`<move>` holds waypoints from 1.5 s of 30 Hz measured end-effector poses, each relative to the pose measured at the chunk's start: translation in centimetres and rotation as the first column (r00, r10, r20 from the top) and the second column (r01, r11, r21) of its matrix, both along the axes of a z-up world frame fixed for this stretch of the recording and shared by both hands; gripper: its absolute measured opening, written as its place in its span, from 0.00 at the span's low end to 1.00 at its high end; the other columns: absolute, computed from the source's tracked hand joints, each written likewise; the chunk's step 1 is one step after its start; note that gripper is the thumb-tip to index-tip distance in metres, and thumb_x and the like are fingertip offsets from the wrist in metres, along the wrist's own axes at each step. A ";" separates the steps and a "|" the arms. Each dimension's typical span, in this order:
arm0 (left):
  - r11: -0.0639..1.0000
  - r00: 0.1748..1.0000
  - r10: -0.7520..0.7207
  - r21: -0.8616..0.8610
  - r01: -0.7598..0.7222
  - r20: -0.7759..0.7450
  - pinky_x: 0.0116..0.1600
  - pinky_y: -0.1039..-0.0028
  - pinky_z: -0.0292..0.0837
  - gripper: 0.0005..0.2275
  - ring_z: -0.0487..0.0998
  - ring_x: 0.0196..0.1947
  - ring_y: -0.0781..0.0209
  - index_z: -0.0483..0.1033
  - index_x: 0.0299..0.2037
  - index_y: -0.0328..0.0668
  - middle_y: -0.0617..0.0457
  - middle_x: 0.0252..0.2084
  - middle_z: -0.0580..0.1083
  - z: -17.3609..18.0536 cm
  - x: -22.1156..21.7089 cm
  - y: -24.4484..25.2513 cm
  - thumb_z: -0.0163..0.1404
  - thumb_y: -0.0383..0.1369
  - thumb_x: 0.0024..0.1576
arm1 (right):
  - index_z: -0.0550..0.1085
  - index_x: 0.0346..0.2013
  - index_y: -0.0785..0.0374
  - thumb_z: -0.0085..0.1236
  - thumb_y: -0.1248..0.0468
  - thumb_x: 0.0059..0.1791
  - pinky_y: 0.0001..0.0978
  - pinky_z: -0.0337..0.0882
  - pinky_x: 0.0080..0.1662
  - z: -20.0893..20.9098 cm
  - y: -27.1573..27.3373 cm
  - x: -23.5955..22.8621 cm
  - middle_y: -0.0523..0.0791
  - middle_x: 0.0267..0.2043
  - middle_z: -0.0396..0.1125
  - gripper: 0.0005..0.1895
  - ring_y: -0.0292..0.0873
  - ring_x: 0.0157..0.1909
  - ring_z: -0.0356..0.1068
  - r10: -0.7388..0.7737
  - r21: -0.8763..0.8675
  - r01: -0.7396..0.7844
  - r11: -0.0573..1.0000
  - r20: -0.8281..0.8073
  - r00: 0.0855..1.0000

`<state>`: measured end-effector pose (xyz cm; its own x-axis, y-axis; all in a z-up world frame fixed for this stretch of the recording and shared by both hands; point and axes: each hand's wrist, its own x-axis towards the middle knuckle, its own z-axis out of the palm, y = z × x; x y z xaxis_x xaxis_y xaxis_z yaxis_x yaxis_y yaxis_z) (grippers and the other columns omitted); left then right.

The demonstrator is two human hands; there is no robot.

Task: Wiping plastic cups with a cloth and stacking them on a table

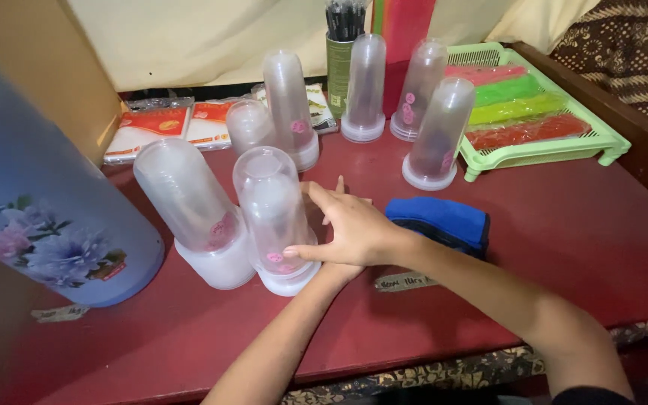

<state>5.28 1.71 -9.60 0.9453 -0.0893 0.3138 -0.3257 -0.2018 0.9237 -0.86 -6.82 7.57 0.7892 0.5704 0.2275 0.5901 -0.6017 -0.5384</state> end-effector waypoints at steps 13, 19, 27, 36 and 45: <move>0.998 1.000 -0.029 -0.061 0.028 -0.007 0.51 0.77 0.76 0.35 0.76 0.51 0.59 0.45 0.73 0.46 0.46 0.52 0.68 0.5 1.6 -1.4 0.48 0.30 0.55 | 0.62 0.63 0.67 0.62 0.44 0.46 0.62 0.56 0.66 0.0 -1.7 1.5 0.62 0.56 0.69 0.40 0.62 0.48 0.76 0.208 -0.108 -0.206 0.973 0.006 0.978; 0.994 0.997 -0.069 -0.090 0.066 -0.030 0.48 0.81 0.79 0.39 0.78 0.49 0.63 0.42 0.74 0.48 0.49 0.50 0.69 -0.2 1.4 -3.3 0.53 0.29 0.53 | 0.70 0.63 0.60 0.69 0.51 0.49 0.47 0.64 0.65 2.1 -10.3 5.2 0.51 0.60 0.69 0.32 0.55 0.63 0.68 -0.142 0.212 0.016 0.977 0.593 0.792; 0.992 0.995 -0.098 -0.077 0.099 0.010 0.52 0.68 0.77 0.33 0.75 0.51 0.48 0.43 0.72 0.32 0.39 0.52 0.65 2.6 -0.5 -2.7 0.49 0.27 0.59 | 0.66 0.63 0.64 0.69 0.46 0.48 0.61 0.60 0.65 -5.1 -20.7 11.1 0.57 0.60 0.67 0.37 0.64 0.66 0.63 -0.560 0.249 0.522 0.816 0.113 0.821; 0.977 0.999 -0.010 -0.210 0.019 0.044 0.73 0.53 0.53 0.53 0.52 0.73 0.31 0.33 0.76 0.40 0.29 0.73 0.48 9.8 -5.2 -1.8 0.66 0.36 0.49 | 0.63 0.64 0.54 0.57 0.41 0.53 0.46 0.75 0.59 -5.5 -14.4 9.5 0.39 0.59 0.66 0.33 0.42 0.59 0.70 -0.108 0.860 0.346 0.376 -0.330 0.938; 0.981 0.981 -0.011 -0.190 -0.026 -0.195 0.77 0.54 0.44 0.45 0.51 0.74 0.36 0.37 0.74 0.40 0.28 0.74 0.48 11.9 -5.2 -1.4 0.57 0.47 0.56 | 0.66 0.59 0.61 0.60 0.48 0.52 0.43 0.78 0.53 -6.4 -9.5 5.9 0.44 0.51 0.69 0.28 0.42 0.51 0.73 0.063 0.855 0.387 0.344 -0.433 0.899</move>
<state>0.06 0.36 2.31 0.9901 -0.0383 0.1349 -0.1357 -0.0172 0.9906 5.03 -16.37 1.14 0.9768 0.0330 0.2114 0.1886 0.3342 -0.9235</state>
